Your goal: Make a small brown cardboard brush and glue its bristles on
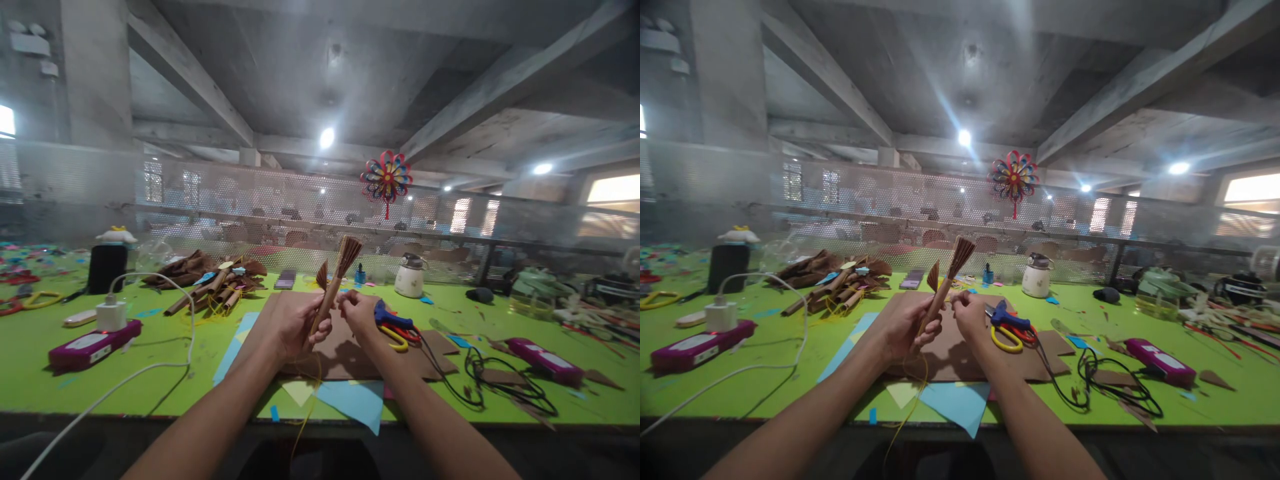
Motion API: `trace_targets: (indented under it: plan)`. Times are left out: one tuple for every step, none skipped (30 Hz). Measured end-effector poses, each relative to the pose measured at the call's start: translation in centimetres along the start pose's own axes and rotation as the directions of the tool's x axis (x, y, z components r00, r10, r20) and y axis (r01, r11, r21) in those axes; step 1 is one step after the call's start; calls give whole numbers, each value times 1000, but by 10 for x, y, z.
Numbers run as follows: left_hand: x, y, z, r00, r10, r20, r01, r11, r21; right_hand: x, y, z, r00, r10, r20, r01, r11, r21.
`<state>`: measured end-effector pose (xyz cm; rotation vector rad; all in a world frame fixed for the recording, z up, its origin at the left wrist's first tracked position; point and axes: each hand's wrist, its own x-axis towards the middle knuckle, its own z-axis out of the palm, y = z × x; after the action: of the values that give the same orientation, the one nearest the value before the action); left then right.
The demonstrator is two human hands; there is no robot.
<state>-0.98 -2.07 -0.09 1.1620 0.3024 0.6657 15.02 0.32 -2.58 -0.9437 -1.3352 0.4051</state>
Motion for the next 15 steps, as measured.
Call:
trace_targets:
  plan:
    - [0, 0, 0, 1000, -7, -5, 7, 1000, 0, 0, 0, 0, 1000, -1, 0, 1, 1000, -2]
    - [0, -1, -1, 1000, -13, -11, 13, 1000, 1, 0, 0, 0, 1000, -2, -1, 2, 1000, -4]
    - [1, -1, -1, 1000, -17, -17, 17, 1000, 3, 0, 0, 0, 1000, -1, 1, 1, 1000, -6]
    - [1, -1, -1, 1000, -17, -22, 17, 1000, 6, 0, 1, 0, 1000, 1, 1, -1, 1000, -6]
    - [1, -1, -1, 1000, -11, -26, 12, 1000, 12, 0, 1, 0, 1000, 4, 4, -4, 1000, -5]
    - [1, -1, -1, 1000, -6, -26, 7, 1000, 21, 0, 1, 0, 1000, 6, 8, -6, 1000, -2]
    - [1, -1, -1, 1000, -1, -22, 1, 1000, 31, 0, 2, 1, 1000, 10, 12, -10, 1000, 3]
    - [1, -1, 0, 1000, 1, -15, 0, 999, 41, 0, 2, 1, 1000, 13, 14, -13, 1000, 6]
    - [1, 0, 0, 1000, -1, -9, 2, 999, 52, 1, 3, 1, 1000, 16, 16, -16, 1000, 6]
    - [0, 0, 1, 1000, -1, -4, 1, 998, 62, 1, 3, 1, 1000, 17, 15, -17, 1000, 4]
    - [0, 0, 2, 1000, 2, -1, -2, 998, 70, 1, 4, 1, 1000, 17, 15, -17, 1000, -1]
    - [0, 1, 2, 1000, 4, 1, -4, 997, 76, 1, 4, 1, 1000, 15, 15, -15, 1000, -4]
    - [0, 1, 3, 1000, 10, 1, -10, 997, 81, 0, 4, 1, 1000, 12, 16, -12, 1000, -6]
    - [-1, 1, 4, 1000, 13, -3, -13, 996, 85, 0, 5, 1, 1000, 9, 15, -9, 1000, -8]
    - [-1, 2, 5, 1000, 16, -10, -15, 996, 90, 0, 5, 1, 1000, 7, 13, -7, 1000, -8]
